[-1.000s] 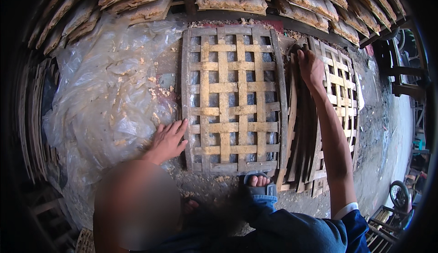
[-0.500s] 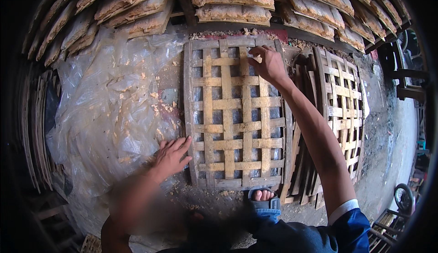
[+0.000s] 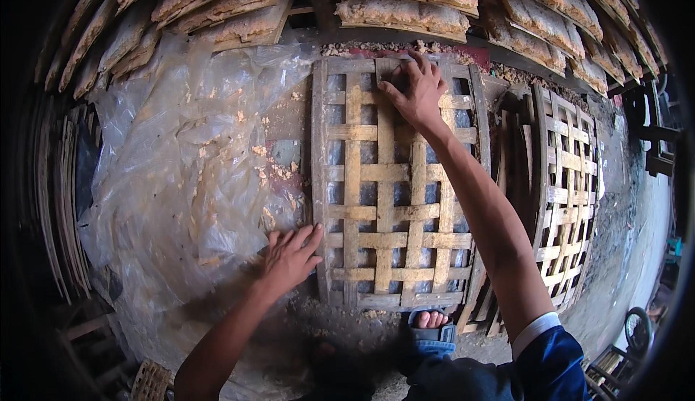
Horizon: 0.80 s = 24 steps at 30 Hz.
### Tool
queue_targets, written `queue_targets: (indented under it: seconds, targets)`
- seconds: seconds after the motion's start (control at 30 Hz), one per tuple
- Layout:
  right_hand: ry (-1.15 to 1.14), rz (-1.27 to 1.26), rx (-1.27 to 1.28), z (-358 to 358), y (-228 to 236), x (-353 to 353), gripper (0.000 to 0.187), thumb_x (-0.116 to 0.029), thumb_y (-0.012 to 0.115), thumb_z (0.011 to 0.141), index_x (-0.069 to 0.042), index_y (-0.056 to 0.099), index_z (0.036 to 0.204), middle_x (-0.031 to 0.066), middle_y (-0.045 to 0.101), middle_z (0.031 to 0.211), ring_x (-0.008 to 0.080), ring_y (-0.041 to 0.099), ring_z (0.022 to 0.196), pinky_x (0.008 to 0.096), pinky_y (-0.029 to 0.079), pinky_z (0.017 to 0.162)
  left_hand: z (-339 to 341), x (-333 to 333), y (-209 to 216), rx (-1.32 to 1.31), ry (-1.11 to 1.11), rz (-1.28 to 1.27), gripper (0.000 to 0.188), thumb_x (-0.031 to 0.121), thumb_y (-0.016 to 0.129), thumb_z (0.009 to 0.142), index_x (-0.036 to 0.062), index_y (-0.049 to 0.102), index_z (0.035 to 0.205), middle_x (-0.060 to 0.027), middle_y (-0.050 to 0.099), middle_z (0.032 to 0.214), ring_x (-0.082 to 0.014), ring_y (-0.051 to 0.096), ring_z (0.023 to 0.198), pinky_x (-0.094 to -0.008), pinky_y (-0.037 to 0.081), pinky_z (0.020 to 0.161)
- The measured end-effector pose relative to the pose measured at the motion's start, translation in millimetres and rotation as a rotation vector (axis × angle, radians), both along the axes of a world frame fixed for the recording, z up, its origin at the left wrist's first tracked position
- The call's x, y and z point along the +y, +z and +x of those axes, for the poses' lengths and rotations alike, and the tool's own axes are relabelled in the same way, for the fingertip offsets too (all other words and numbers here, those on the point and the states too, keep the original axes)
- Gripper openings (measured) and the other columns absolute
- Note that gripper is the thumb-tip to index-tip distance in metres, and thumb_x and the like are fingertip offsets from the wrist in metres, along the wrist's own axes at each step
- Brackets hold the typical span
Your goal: The person picks up a wooden lattice tray, removes debris from its surface, and places a plastic sheet inside it. They then place another lattice tray on top and press down to secure the layers. The person repeats this process with additional trays and plastic sheets.
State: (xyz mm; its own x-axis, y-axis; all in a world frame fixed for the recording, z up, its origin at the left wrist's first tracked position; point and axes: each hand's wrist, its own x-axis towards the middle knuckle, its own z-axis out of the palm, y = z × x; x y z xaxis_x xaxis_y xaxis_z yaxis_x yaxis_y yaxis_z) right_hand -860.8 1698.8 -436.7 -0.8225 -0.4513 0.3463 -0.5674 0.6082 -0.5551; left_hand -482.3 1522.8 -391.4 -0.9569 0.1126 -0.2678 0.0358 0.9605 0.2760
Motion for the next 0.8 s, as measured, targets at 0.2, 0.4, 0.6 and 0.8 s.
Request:
queue_targets:
  seconds: [0.2, 0.4, 0.6, 0.8]
  targets:
    - [0.032, 0.048, 0.129, 10, 2, -6, 0.07, -0.043, 0.079, 0.079, -0.015, 0.055, 0.139, 0.0249, 0.024, 0.166, 0.048, 0.03, 0.145, 0.0681, 0.023, 0.112, -1, -2, 1, 0.021, -0.006, 0.041, 0.066, 0.031, 0.073, 0.093, 0.0067, 0.05, 0.15, -0.0125, 0.057, 0.138, -0.03, 0.057, 0.117, -0.0448, 0.036, 0.102]
    - [0.165, 0.106, 0.023, 15, 14, -11, 0.05, -0.043, 0.077, 0.078, -0.012, 0.07, 0.116, 0.0199, 0.026, 0.168, 0.046, 0.03, 0.146, 0.066, 0.021, 0.115, 0, -2, 2, -0.009, 0.011, 0.04, 0.065, 0.031, 0.072, 0.093, 0.0084, 0.051, 0.15, -0.011, 0.056, 0.139, -0.0284, 0.057, 0.119, -0.0455, 0.035, 0.103]
    - [0.241, 0.229, 0.011, 36, 14, -46, 0.059, -0.045, 0.076, 0.079, -0.012, 0.066, 0.127, 0.0216, 0.02, 0.169, 0.0448, 0.029, 0.147, 0.0656, 0.02, 0.116, -2, 0, 1, -0.048, 0.013, 0.0, 0.066, 0.033, 0.071, 0.094, 0.0103, 0.049, 0.152, -0.0092, 0.055, 0.142, -0.0271, 0.057, 0.121, -0.0463, 0.034, 0.105]
    - [0.116, 0.122, -0.106, 52, 26, -66, 0.101, -0.042, 0.081, 0.078, -0.011, 0.032, 0.16, 0.0285, 0.005, 0.169, 0.0455, 0.025, 0.15, 0.0675, 0.02, 0.116, 2, 2, 3, -0.024, 0.011, -0.051, 0.067, 0.033, 0.071, 0.093, 0.0075, 0.049, 0.151, -0.0102, 0.057, 0.141, -0.0268, 0.058, 0.119, -0.0452, 0.036, 0.102]
